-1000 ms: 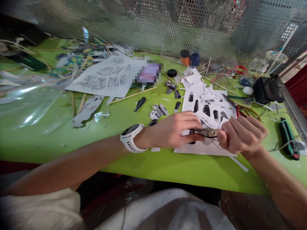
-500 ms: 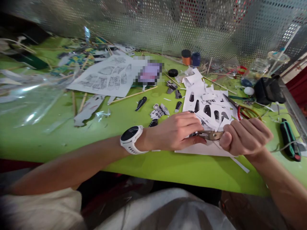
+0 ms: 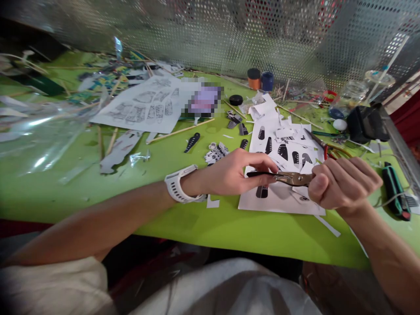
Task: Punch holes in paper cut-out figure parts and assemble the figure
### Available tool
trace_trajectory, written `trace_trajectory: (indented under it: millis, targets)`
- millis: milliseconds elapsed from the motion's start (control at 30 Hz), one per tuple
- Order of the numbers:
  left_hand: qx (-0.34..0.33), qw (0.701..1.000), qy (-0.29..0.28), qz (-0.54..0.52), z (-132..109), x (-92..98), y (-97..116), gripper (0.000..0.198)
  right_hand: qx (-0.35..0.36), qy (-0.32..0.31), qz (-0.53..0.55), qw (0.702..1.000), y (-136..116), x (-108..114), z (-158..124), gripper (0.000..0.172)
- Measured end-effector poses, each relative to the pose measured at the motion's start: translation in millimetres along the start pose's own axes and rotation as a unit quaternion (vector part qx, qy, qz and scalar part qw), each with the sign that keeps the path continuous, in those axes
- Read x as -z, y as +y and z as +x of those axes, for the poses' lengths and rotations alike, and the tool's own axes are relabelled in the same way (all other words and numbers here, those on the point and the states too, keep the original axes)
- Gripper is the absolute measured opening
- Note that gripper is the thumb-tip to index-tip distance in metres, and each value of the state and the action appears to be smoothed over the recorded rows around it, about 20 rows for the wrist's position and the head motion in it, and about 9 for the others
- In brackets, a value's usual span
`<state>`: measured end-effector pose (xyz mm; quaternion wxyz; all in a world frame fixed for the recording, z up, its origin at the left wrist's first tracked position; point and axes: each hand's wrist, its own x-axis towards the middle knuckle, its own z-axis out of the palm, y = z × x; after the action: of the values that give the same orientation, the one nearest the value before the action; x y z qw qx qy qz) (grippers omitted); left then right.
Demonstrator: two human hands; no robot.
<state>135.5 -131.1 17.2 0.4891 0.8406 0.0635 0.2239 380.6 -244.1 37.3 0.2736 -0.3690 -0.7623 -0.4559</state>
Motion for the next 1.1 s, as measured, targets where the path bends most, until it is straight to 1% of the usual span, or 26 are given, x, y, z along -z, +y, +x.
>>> trace_trajectory:
  millis: [67, 133, 300, 500, 600, 667, 767, 900, 1000, 1100]
  targets:
    - [-0.03, 0.999, 0.006, 0.025, 0.0, 1.2, -1.0, 0.012, -0.003, 0.006, 0.002, 1.0, 0.9, -0.2, -0.3, 0.021]
    - [-0.047, 0.998, 0.014, 0.038, 0.1, 1.7, -1.3, 0.012, -0.002, 0.01, 0.003, 1.0, 1.7, -0.3, -1.0, 0.021]
    - [-0.055, 0.997, 0.043, 0.035, -0.3, 0.9, -0.4, 0.013, -0.002, 0.003, -0.009, 1.0, 2.7, 0.0, -2.5, 0.02]
    - [-0.007, 0.998, 0.056, -0.03, -0.3, -2.3, 2.6, 0.013, -0.001, 0.012, -0.011, 1.0, 2.7, 0.8, 0.9, 0.02]
    - [0.024, 0.994, 0.07, -0.083, 0.0, -5.6, 3.6, 0.012, -0.006, -0.004, -0.022, 1.0, 2.6, 2.4, 3.9, 0.022]
    - [0.043, 0.989, 0.073, -0.12, -0.1, -7.9, 3.6, 0.012, -0.009, -0.004, -0.024, 1.0, 3.4, 2.7, 4.1, 0.023]
    - [0.06, 0.982, 0.075, -0.16, -0.6, -10.7, 3.1, 0.014, -0.002, 0.022, -0.018, 1.0, 6.2, 1.6, 1.2, 0.021]
    - [0.071, 0.976, 0.082, -0.188, -0.8, -12.5, 2.9, 0.014, 0.003, 0.017, -0.012, 1.0, 8.4, 0.6, -0.8, 0.022]
    - [0.084, 0.972, 0.084, -0.201, -0.3, -12.6, 3.5, 0.013, -0.008, 0.015, -0.017, 1.0, 7.1, 2.3, 3.8, 0.023]
    - [0.084, 0.973, 0.084, -0.2, -0.1, -12.1, 4.4, 0.013, 0.0, 0.004, -0.017, 1.0, 4.2, 5.6, 9.3, 0.022]
